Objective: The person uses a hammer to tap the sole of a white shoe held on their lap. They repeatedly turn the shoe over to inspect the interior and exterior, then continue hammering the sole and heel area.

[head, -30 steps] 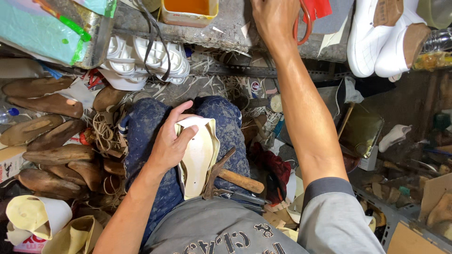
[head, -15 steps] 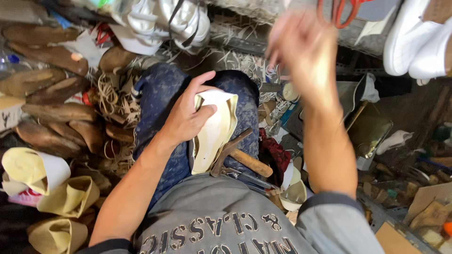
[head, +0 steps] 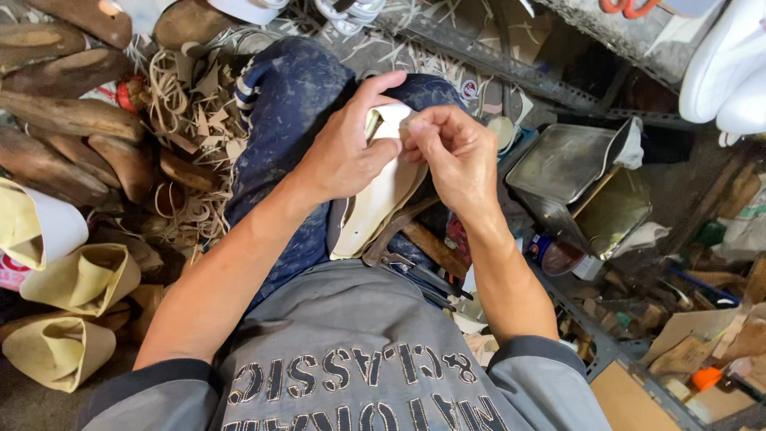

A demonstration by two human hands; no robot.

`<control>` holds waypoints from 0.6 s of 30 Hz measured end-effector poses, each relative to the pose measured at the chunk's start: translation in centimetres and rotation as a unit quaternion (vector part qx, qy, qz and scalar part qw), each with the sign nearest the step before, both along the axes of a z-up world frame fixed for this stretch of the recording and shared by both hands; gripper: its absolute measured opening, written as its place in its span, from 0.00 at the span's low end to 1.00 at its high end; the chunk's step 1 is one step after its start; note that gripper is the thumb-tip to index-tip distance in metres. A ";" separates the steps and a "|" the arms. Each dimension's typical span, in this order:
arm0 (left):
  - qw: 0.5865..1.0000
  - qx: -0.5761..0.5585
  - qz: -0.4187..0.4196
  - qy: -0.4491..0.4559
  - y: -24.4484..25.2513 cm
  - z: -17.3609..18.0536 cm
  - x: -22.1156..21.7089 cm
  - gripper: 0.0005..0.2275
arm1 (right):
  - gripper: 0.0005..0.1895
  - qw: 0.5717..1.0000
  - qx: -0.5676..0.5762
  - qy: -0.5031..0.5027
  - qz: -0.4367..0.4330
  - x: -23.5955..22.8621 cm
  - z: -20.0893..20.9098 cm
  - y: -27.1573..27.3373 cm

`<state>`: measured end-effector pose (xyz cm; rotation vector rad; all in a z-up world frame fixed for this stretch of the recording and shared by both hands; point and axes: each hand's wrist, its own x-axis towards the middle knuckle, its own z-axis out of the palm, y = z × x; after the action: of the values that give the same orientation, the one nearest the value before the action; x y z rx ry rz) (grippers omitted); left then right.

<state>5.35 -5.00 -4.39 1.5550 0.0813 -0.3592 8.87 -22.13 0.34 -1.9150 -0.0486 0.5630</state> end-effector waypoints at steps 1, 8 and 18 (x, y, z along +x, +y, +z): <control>1.000 0.001 0.004 0.002 -0.1 -0.1 0.0 0.30 | 0.08 1.000 0.001 0.002 0.004 0.1 0.2 0.1; 0.999 0.015 0.015 -0.031 -0.6 -0.9 0.3 0.26 | 0.05 0.998 -0.001 0.012 0.058 1.5 0.0 -0.2; 0.999 -0.031 0.009 -0.002 1.0 0.0 0.1 0.23 | 0.26 0.817 -0.483 -0.029 0.312 -12.3 -0.6 -10.0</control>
<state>5.41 -4.05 -4.36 1.4936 0.0806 -0.3417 -3.44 -32.17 -0.21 -2.9338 -0.5401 1.1145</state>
